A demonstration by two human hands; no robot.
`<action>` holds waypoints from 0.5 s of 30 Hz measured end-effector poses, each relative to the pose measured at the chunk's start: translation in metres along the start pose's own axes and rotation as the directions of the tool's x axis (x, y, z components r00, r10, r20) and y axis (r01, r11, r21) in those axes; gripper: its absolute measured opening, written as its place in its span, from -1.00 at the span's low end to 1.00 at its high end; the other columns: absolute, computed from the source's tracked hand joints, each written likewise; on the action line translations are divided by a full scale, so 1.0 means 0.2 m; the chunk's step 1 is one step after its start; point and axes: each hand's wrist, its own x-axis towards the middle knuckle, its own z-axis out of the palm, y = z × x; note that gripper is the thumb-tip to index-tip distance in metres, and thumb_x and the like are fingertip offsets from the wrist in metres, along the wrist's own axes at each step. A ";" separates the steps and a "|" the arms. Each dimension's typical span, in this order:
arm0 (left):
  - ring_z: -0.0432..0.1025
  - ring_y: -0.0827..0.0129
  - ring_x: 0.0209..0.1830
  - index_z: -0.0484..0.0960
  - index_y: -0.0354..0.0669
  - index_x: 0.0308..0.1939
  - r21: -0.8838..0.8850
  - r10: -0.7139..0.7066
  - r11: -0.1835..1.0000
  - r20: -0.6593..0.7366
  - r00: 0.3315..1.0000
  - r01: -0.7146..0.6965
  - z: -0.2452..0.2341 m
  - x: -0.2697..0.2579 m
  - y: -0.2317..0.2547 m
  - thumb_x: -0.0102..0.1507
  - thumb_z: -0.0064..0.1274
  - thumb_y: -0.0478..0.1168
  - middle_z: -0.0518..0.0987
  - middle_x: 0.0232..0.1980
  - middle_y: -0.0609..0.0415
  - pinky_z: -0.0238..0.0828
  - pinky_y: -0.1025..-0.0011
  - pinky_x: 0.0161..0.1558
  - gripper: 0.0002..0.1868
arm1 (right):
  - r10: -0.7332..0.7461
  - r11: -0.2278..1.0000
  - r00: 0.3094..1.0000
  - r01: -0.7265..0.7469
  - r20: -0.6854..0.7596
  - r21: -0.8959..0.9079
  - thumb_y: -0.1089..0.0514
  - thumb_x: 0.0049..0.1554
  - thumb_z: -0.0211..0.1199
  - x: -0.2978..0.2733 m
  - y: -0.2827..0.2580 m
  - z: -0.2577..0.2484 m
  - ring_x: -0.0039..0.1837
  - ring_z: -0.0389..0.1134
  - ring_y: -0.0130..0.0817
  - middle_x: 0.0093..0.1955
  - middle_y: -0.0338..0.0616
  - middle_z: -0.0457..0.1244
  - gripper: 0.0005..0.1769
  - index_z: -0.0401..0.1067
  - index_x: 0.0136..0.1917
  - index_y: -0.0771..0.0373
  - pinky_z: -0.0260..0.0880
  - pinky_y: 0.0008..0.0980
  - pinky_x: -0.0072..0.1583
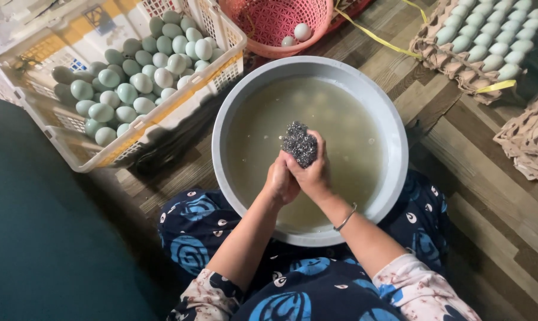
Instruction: Washing individual eggs in a basin of water using a steel wool scrubber and placing them in a basket.
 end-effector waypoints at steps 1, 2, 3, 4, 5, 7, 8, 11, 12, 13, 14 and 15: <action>0.45 0.11 -0.38 0.64 -0.25 -0.22 -0.034 0.018 0.999 -0.013 1.000 -0.018 0.05 -0.05 0.03 0.34 0.02 -0.05 0.60 -0.30 -0.18 0.40 0.18 -0.41 -0.69 | 0.007 1.000 1.000 -0.007 0.003 0.024 -0.07 0.01 0.49 0.01 0.02 0.00 0.06 0.46 0.24 0.02 0.29 0.38 -0.17 0.17 0.41 0.18 0.50 0.11 -0.02; 0.44 0.17 -0.39 0.60 -0.26 -0.24 -0.071 0.035 0.997 -0.029 0.999 -0.037 0.11 -0.10 0.06 0.34 0.05 -0.07 0.59 -0.34 -0.15 0.39 0.23 -0.41 -0.71 | 0.016 0.999 1.000 -0.016 0.010 0.046 -0.09 0.06 0.46 0.02 0.04 0.00 0.06 0.46 0.21 0.02 0.27 0.39 -0.21 0.18 0.40 0.19 0.49 0.10 0.00; 0.44 0.17 -0.39 0.60 -0.26 -0.24 -0.072 0.031 0.997 -0.033 0.999 -0.033 0.05 -0.05 0.02 0.34 0.05 -0.07 0.59 -0.34 -0.15 0.39 0.23 -0.41 -0.71 | 0.020 0.999 1.000 -0.021 0.011 0.044 -0.09 0.06 0.46 0.03 0.05 -0.01 0.06 0.46 0.21 0.02 0.27 0.39 -0.21 0.18 0.40 0.19 0.49 0.10 0.00; 0.43 0.14 -0.40 0.58 -0.27 -0.17 -0.052 0.014 0.999 -0.035 0.999 -0.016 0.00 0.01 0.00 0.39 -0.06 -0.06 0.56 -0.34 -0.13 0.37 0.25 -0.45 -0.69 | 0.075 0.996 0.997 -0.074 -0.012 0.056 -0.11 0.09 0.45 0.06 0.06 -0.01 0.04 0.47 0.15 0.02 0.21 0.40 -0.28 0.21 0.36 0.18 0.50 0.06 0.02; 0.41 0.11 -0.41 0.57 -0.28 -0.09 -0.032 -0.002 0.999 -0.037 0.999 0.001 -0.04 0.07 -0.03 0.44 -0.17 -0.06 0.53 -0.35 -0.11 0.35 0.26 -0.49 -0.66 | 0.130 0.989 0.991 -0.127 -0.034 0.070 -0.12 0.12 0.45 0.09 0.07 -0.01 0.01 0.49 0.08 0.02 0.15 0.41 -0.34 0.24 0.31 0.17 0.52 0.01 0.03; 0.41 0.12 -0.44 0.60 -0.23 -0.13 -0.018 -0.006 1.000 -0.027 1.000 0.006 -0.06 0.07 -0.03 0.43 -0.19 0.01 0.56 -0.35 -0.12 0.33 0.25 -0.51 -0.61 | 0.062 0.998 0.998 -0.061 -0.014 0.019 -0.10 0.02 0.51 0.02 -0.05 -0.01 0.08 0.45 0.17 0.07 0.22 0.37 -0.21 0.23 0.37 0.17 0.50 0.05 0.07; 0.41 0.13 -0.46 0.63 -0.19 -0.16 -0.006 -0.014 1.000 -0.020 1.000 0.014 -0.08 0.06 -0.04 0.42 -0.21 0.08 0.59 -0.35 -0.13 0.31 0.24 -0.53 -0.55 | -0.002 0.999 1.000 0.002 0.010 -0.034 -0.08 -0.09 0.58 -0.03 -0.11 -0.01 0.15 0.42 0.27 0.12 0.29 0.34 -0.07 0.22 0.43 0.17 0.48 0.09 0.11; 0.39 0.20 -0.45 0.61 -0.23 -0.24 -0.022 0.029 0.999 0.000 1.000 -0.029 0.03 -0.02 0.03 0.34 0.01 -0.07 0.57 -0.36 -0.11 0.27 0.28 -0.52 -0.72 | 0.077 0.997 0.997 -0.077 0.009 0.011 -0.11 0.01 0.48 0.02 0.01 0.01 0.13 0.44 0.19 0.06 0.21 0.38 -0.20 0.22 0.39 0.15 0.46 0.10 0.11; 0.39 0.20 -0.45 0.61 -0.23 -0.24 -0.024 0.032 0.999 0.002 0.999 -0.032 0.01 0.00 0.01 0.34 0.01 -0.07 0.57 -0.36 -0.11 0.27 0.28 -0.52 -0.72 | 0.073 0.997 0.997 -0.073 0.009 0.012 -0.11 0.01 0.48 0.04 0.04 0.00 0.13 0.44 0.19 0.06 0.21 0.38 -0.20 0.22 0.39 0.15 0.46 0.10 0.11; 0.40 0.17 -0.43 0.58 -0.24 -0.16 -0.028 0.017 0.999 0.003 1.000 -0.017 -0.01 0.02 -0.01 0.39 -0.11 -0.05 0.55 -0.35 -0.10 0.30 0.30 -0.50 -0.69 | 0.117 0.993 0.993 -0.117 -0.011 0.000 -0.16 0.05 0.48 0.07 0.07 -0.01 0.10 0.45 0.17 0.06 0.19 0.39 -0.24 0.24 0.36 0.16 0.47 0.08 0.08; 0.41 0.14 -0.41 0.55 -0.25 -0.08 -0.032 0.002 0.999 0.003 1.000 -0.002 -0.03 0.04 -0.03 0.44 -0.22 -0.03 0.53 -0.33 -0.09 0.32 0.31 -0.48 -0.64 | 0.163 0.987 0.986 -0.163 -0.032 -0.010 -0.21 0.08 0.47 0.09 0.10 -0.02 0.07 0.46 0.14 0.05 0.17 0.39 -0.27 0.25 0.32 0.17 0.48 0.07 0.05; 0.41 0.14 -0.41 0.55 -0.25 -0.08 -0.033 0.005 0.999 0.004 1.000 -0.005 -0.06 0.06 -0.04 0.44 -0.22 -0.03 0.53 -0.33 -0.09 0.32 0.31 -0.48 -0.64 | 0.160 0.987 0.987 -0.160 -0.030 -0.009 -0.21 0.08 0.47 0.05 0.01 -0.01 0.07 0.46 0.14 0.05 0.17 0.39 -0.27 0.25 0.32 0.17 0.48 0.07 0.05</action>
